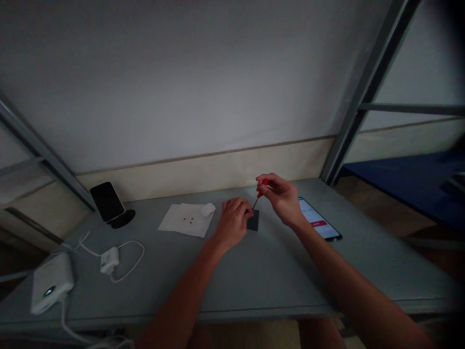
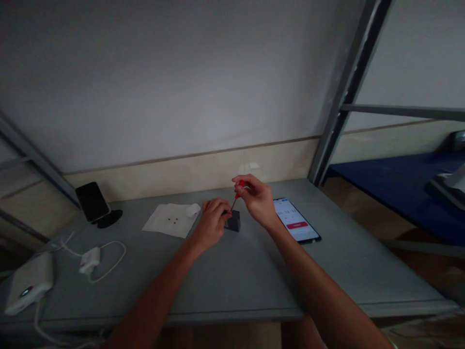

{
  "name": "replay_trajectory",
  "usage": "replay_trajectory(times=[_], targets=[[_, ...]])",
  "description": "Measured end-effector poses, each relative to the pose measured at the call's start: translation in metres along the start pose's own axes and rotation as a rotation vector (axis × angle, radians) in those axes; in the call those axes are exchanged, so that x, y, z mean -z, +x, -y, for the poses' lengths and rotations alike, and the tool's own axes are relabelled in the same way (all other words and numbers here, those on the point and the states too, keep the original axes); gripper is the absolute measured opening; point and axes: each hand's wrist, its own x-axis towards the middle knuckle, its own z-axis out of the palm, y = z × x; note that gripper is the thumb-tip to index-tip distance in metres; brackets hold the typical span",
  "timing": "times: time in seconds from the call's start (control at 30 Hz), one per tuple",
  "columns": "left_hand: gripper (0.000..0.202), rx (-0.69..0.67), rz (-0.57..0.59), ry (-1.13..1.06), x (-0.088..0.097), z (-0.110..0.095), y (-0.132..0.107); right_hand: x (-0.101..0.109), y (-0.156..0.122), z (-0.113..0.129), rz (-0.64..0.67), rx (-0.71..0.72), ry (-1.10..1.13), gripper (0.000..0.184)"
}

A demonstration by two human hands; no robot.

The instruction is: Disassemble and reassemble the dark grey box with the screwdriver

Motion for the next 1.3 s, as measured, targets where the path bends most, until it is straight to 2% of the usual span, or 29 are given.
replay_trajectory(times=[0.1, 0.17, 0.27, 0.33, 0.43, 0.6, 0.67, 0.73, 0.83, 0.9, 1.0, 1.07, 1.17, 1.3], targets=[[0.012, 0.074, -0.009, 0.033, 0.031, 0.026, 0.002, 0.003, 0.003, -0.009, -0.074, -0.02, 0.037, 0.02], [0.013, 0.251, 0.007, 0.053, 0.058, 0.049, -0.005, 0.005, 0.005, -0.015, -0.101, -0.024, 0.057, 0.02], [0.019, 0.588, 0.11, 0.052, 0.094, 0.08, -0.026, 0.006, 0.005, -0.021, -0.111, -0.048, 0.07, 0.021], [0.036, 0.646, 0.13, 0.059, 0.109, 0.092, -0.043, 0.005, 0.005, -0.023, -0.109, -0.062, 0.057, 0.022], [0.038, 0.685, 0.16, 0.059, 0.115, 0.103, -0.061, 0.005, 0.004, -0.023, -0.1, -0.07, 0.035, 0.022], [0.009, 0.735, 0.268, 0.026, 0.109, 0.126, -0.069, 0.003, 0.004, -0.022, -0.092, -0.07, 0.036, 0.023], [0.004, 0.737, 0.309, 0.024, 0.109, 0.135, -0.066, 0.003, 0.004, -0.022, -0.085, -0.068, 0.027, 0.022], [0.003, 0.684, 0.28, 0.058, 0.109, 0.137, -0.058, 0.002, 0.004, -0.021, -0.08, -0.064, 0.017, 0.022], [0.014, 0.538, 0.134, 0.056, 0.099, 0.12, -0.042, 0.002, 0.004, -0.02, -0.081, -0.062, 0.03, 0.022], [0.022, 0.432, 0.048, -0.033, 0.081, 0.099, -0.03, 0.003, 0.004, -0.02, -0.078, -0.059, 0.042, 0.022], [0.043, 0.285, 0.05, -0.211, 0.045, 0.067, -0.02, 0.005, 0.004, -0.02, -0.054, -0.054, 0.032, 0.022], [0.048, 0.219, 0.072, -0.312, 0.023, 0.054, -0.018, 0.006, 0.004, -0.022, -0.016, -0.084, 0.025, 0.025], [0.034, 0.247, 0.093, -0.378, 0.003, 0.049, -0.018, 0.006, 0.004, -0.026, 0.083, -0.188, 0.012, 0.034], [0.031, 0.355, 0.015, -0.367, -0.004, 0.055, -0.019, 0.004, -0.001, -0.035, 0.268, -0.222, -0.201, 0.039]])
